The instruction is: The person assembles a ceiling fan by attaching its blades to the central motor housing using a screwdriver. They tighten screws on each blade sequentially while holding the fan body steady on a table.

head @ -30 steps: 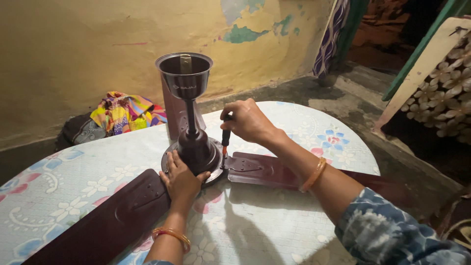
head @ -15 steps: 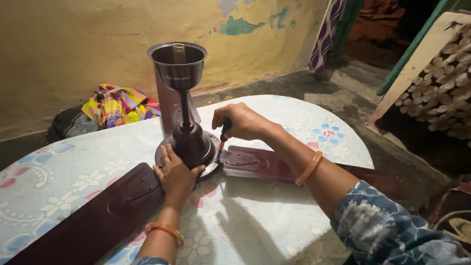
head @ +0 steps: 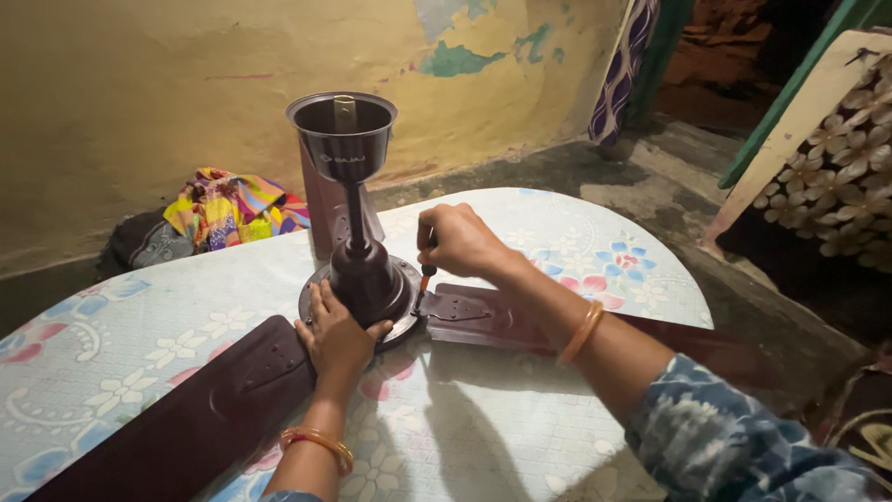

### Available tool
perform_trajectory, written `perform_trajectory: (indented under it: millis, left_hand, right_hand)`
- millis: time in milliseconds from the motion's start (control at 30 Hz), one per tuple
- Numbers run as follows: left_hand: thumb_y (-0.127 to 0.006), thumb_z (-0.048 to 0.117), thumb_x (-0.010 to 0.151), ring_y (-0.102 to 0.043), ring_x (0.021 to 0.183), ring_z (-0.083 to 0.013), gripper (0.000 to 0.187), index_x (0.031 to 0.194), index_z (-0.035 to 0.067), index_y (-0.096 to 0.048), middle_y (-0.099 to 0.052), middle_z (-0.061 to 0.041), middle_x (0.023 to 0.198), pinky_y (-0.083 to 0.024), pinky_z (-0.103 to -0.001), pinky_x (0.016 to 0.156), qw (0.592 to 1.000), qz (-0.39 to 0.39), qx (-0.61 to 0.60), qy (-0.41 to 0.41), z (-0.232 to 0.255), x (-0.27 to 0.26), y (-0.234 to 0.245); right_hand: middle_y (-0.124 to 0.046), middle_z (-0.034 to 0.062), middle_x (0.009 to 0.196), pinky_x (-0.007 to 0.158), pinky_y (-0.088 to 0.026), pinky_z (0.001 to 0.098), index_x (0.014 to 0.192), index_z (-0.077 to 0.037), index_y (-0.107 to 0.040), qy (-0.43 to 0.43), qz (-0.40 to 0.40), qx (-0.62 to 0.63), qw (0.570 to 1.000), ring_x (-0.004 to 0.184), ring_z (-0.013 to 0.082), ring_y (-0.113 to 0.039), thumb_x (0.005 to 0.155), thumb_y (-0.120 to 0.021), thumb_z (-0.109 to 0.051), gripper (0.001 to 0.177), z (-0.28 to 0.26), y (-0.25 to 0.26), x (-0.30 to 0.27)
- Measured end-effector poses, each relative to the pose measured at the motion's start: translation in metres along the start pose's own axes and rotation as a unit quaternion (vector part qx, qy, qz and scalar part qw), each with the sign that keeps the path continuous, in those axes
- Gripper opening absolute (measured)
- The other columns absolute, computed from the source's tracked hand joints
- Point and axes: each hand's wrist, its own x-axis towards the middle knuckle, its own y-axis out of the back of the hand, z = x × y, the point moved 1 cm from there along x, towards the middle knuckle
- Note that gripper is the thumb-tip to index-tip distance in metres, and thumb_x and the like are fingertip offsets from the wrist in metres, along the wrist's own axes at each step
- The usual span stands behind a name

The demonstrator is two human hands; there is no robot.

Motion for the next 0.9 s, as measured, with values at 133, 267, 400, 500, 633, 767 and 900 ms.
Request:
perform_trajectory:
  millis: [133,267,400,500,633,767,900]
  left_hand:
    - [-0.092,0.055,0.062,-0.025,0.153,-0.0265,0.130,0.157,0.002,-0.019,-0.025,-0.015,0.164,-0.019,-0.059,0.122,1.000,0.006,-0.005,-0.001,0.001,-0.001,-0.001]
    - [-0.092,0.054,0.061,-0.024,0.153,-0.0262,0.131,0.157,0.003,-0.019,-0.025,-0.015,0.164,-0.019,-0.059,0.122,1.000,0.001,-0.004,0.005,0.001,0.000,-0.002]
    - [-0.092,0.055,0.061,-0.025,0.153,-0.0276,0.132,0.157,0.002,-0.019,-0.026,-0.017,0.164,-0.019,-0.060,0.122,1.000,0.013,-0.006,-0.009,-0.002,-0.001,-0.003]
    - [-0.091,0.055,0.061,-0.026,0.153,-0.0275,0.132,0.157,0.003,-0.019,-0.026,-0.016,0.164,-0.020,-0.060,0.122,1.000,0.007,-0.001,-0.001,-0.001,0.001,-0.004]
    - [-0.092,0.056,0.061,-0.026,0.152,-0.0277,0.133,0.157,0.003,-0.017,-0.024,-0.016,0.165,-0.018,-0.059,0.122,1.000,-0.001,-0.001,0.007,-0.001,0.001,-0.002]
    - [-0.091,0.056,0.061,-0.027,0.152,-0.0274,0.132,0.157,0.004,-0.017,-0.024,-0.015,0.165,-0.018,-0.058,0.123,1.000,-0.002,-0.004,0.008,0.000,0.001,-0.002]
    - [-0.092,0.056,0.060,-0.026,0.153,-0.0272,0.131,0.156,0.003,-0.019,-0.025,-0.015,0.164,-0.019,-0.058,0.123,1.000,0.004,-0.003,0.009,0.000,0.000,-0.003]
  right_hand:
    - [-0.077,0.0046,0.082,0.070,-0.056,0.0326,0.093,-0.002,-0.079,0.003,-0.151,0.210,0.966,0.078,0.0152,-0.070,0.083,-0.080,-0.016,0.017,0.007,0.007,-0.002]
    - [-0.070,0.0062,0.074,0.063,-0.058,0.0306,0.087,-0.001,-0.070,-0.067,-0.089,0.356,0.928,0.067,0.0134,-0.071,0.101,-0.063,-0.024,0.028,0.015,-0.016,0.001]
    - [-0.063,0.0054,0.071,0.057,-0.060,0.0298,0.086,0.000,-0.065,-0.076,0.067,0.339,0.935,0.060,0.0130,-0.068,0.102,-0.061,-0.026,0.031,0.017,-0.041,0.008]
    - [-0.064,0.0051,0.070,0.053,-0.062,0.0300,0.086,0.000,-0.065,-0.139,0.176,0.314,0.923,0.057,0.0142,-0.066,0.101,-0.061,-0.026,0.031,0.009,-0.052,0.013]
    - [-0.066,0.0135,0.068,0.053,-0.056,0.0344,0.090,-0.001,-0.066,-0.254,0.207,0.291,0.899,0.054,0.0181,-0.067,0.100,-0.060,-0.028,0.029,-0.001,-0.045,0.016]
    - [-0.071,0.0155,0.071,0.060,-0.054,0.0376,0.091,-0.005,-0.070,-0.076,0.190,0.076,0.976,0.063,0.0232,-0.070,0.096,-0.068,-0.029,0.024,-0.002,-0.023,0.005]
    - [-0.071,0.0157,0.076,0.062,-0.053,0.0416,0.085,-0.005,-0.074,0.198,0.141,-0.127,0.962,0.071,0.0327,-0.069,0.090,-0.079,-0.028,0.024,0.002,-0.001,-0.007]
